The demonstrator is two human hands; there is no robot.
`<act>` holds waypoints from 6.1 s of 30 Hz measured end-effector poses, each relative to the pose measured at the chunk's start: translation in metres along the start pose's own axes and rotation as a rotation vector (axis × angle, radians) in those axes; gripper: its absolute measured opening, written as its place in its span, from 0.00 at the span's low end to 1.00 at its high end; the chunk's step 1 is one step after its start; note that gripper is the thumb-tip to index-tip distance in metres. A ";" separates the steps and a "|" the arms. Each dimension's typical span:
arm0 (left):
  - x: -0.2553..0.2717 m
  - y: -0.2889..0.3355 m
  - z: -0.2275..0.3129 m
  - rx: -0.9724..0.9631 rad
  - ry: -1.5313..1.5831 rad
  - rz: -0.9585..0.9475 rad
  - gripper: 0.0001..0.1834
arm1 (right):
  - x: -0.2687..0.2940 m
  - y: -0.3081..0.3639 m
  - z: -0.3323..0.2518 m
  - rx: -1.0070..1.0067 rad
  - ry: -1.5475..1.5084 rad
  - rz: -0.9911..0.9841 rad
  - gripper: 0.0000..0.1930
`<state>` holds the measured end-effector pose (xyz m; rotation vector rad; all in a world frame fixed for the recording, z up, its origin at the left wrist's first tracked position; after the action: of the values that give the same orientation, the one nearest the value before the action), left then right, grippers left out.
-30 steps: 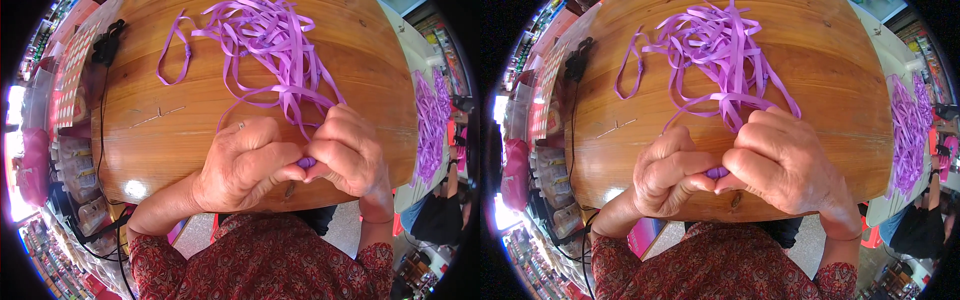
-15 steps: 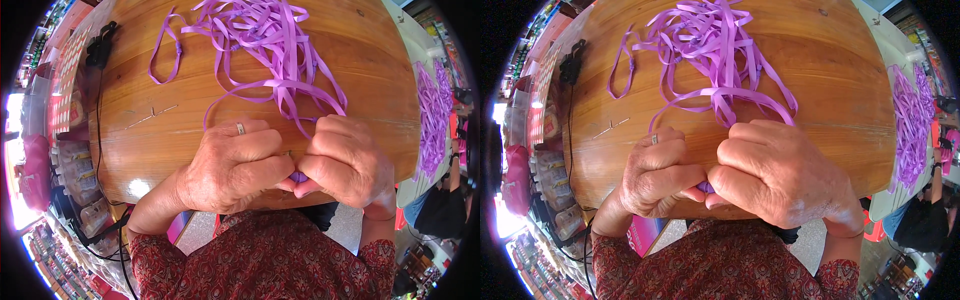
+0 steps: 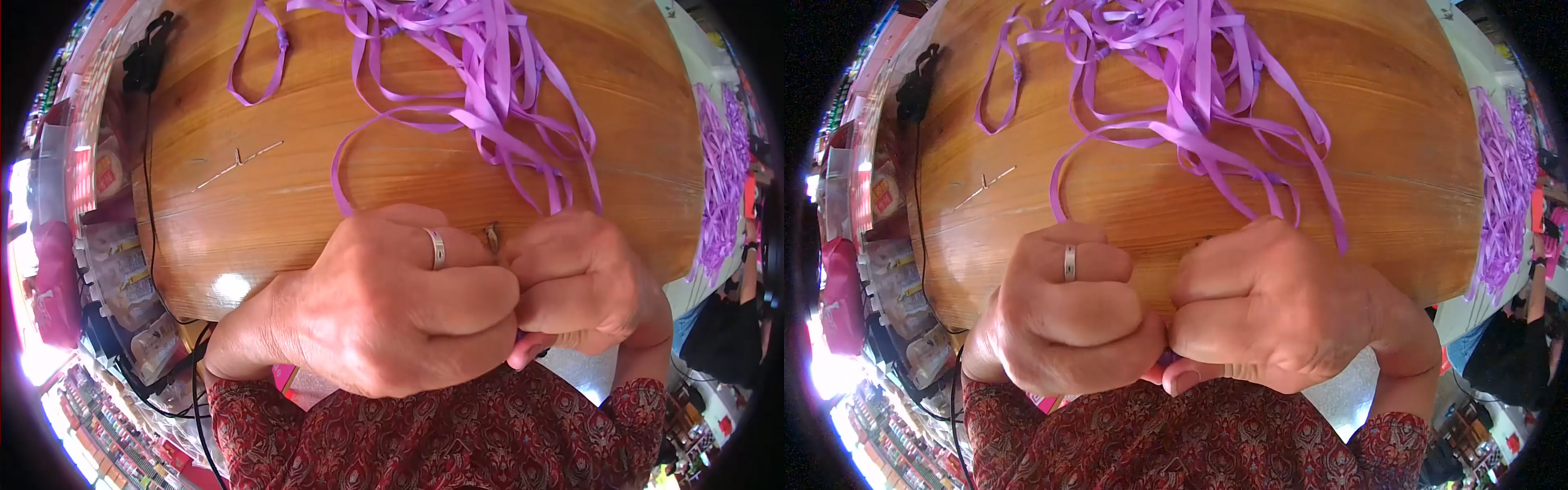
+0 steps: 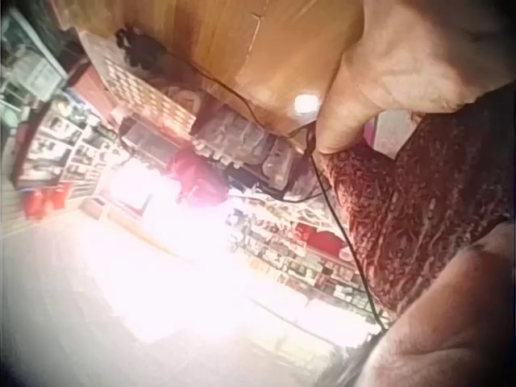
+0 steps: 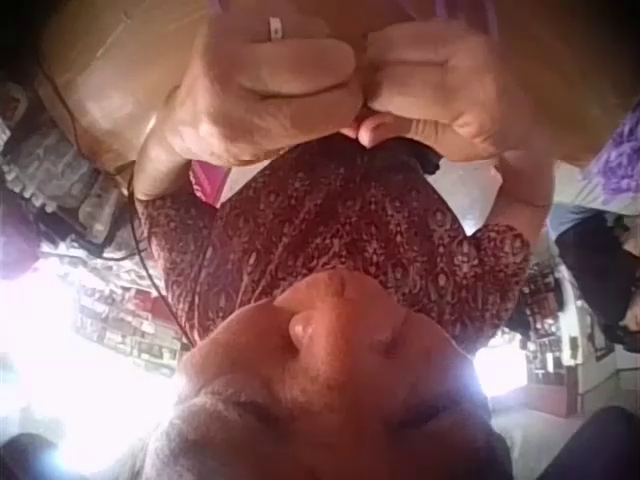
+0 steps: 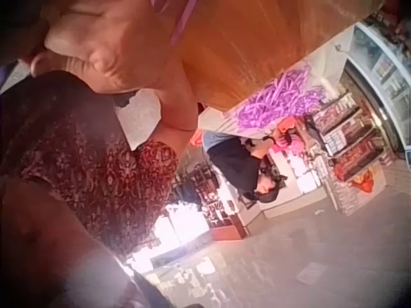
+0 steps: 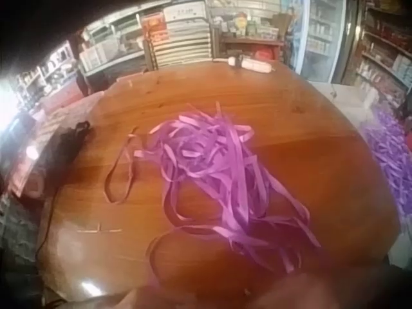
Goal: The person ties knots in purple ribbons by hand, pulling each ribbon from a pile on a wooden table and stretching it out before forming a loop and tightening the knot.
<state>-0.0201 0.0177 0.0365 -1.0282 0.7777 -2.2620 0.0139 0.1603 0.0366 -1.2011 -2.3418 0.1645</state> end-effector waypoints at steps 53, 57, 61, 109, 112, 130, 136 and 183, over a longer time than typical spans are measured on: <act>0.009 0.017 -0.064 0.523 -0.638 0.158 0.19 | 0.275 0.293 -0.045 -0.106 -0.048 1.491 0.12; 0.004 0.013 -0.066 0.537 -0.616 0.155 0.19 | 0.316 0.358 -0.082 -0.464 0.887 1.690 0.22; 0.004 0.008 -0.061 0.441 -0.691 0.157 0.19 | 0.288 0.371 -0.067 -0.578 1.253 1.630 0.22; 0.014 0.027 -0.067 0.266 -0.686 0.316 0.04 | 0.116 0.017 -0.073 0.023 0.635 0.975 0.08; 0.013 0.023 -0.067 0.294 -0.657 0.331 0.05 | 0.115 0.015 -0.071 -0.006 0.355 1.036 0.10; -0.031 -0.065 -0.050 0.266 0.118 0.528 0.12 | 0.129 0.051 -0.172 0.555 -0.719 0.537 0.14; -0.010 -0.051 -0.051 0.373 0.199 0.554 0.07 | 0.163 0.094 -0.166 0.659 -0.795 0.678 0.14; -0.019 -0.038 -0.068 0.878 0.414 0.446 0.02 | 0.082 0.026 0.024 0.069 0.650 0.539 0.07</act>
<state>-0.0716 0.0758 0.0155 0.0237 0.0738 -2.0712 -0.0184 0.2433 0.0385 -1.5441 -1.4228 0.0245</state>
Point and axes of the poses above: each hand's wrist, its own y-axis away from the middle knuckle, its own x-axis out of the back of the hand, z = x × y, the point moved 4 cm from there along -y, towards the middle knuckle, and after that the axes turned 2 degrees about z, right-handed, at the moved point
